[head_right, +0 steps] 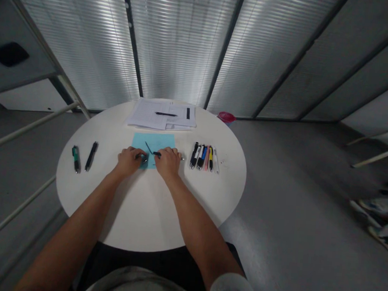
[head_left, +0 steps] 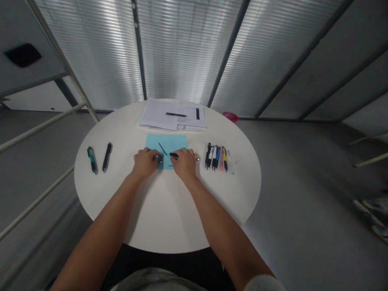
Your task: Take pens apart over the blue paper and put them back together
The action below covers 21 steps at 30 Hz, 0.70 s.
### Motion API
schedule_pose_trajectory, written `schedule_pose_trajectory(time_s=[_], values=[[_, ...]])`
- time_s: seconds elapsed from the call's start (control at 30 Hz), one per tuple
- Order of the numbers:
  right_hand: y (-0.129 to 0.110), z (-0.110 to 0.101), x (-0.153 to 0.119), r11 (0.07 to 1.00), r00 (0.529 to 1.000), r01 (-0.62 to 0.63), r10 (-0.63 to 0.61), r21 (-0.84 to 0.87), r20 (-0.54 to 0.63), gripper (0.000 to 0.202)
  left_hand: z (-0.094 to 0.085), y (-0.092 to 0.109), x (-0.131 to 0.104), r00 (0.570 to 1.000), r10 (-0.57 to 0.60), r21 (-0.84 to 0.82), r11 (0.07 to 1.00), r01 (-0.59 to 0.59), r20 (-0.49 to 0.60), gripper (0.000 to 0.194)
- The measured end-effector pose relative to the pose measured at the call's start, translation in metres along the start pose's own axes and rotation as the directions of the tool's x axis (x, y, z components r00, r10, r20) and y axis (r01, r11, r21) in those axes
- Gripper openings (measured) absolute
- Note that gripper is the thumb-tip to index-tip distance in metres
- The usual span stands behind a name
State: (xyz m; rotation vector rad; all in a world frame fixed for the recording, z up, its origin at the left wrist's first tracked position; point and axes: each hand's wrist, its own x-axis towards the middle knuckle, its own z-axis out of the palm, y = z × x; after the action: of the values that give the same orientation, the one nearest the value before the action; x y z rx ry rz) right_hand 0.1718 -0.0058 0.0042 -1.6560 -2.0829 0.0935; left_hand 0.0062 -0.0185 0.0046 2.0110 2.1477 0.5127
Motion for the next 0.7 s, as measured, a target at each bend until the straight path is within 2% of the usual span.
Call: schedule_pose_trajectory(time_s=[0.23,0.43,0.7], values=[[0.0001,-0.0022,-0.0024,0.997,0.997,0.073,-0.072,-0.020,0.031,0.013,0.0014,0.0008,0.0009,1.000,-0.015,0.005,1.000,0.015,0.000,0.033],[0.0044,-0.0039,-0.0012,0.999,1.000,0.020,-0.020,-0.050,-0.007,0.016,0.0021,-0.0026,0.0006,1.000,0.005,-0.022,1.000,-0.005,-0.015,0.032],[0.0066,-0.0026,-0.0010,0.998,1.000,-0.001,0.002,-0.057,0.010,0.018,0.0006,-0.0010,-0.0007,1.000,0.002,-0.037,0.999,-0.003,-0.007,0.032]])
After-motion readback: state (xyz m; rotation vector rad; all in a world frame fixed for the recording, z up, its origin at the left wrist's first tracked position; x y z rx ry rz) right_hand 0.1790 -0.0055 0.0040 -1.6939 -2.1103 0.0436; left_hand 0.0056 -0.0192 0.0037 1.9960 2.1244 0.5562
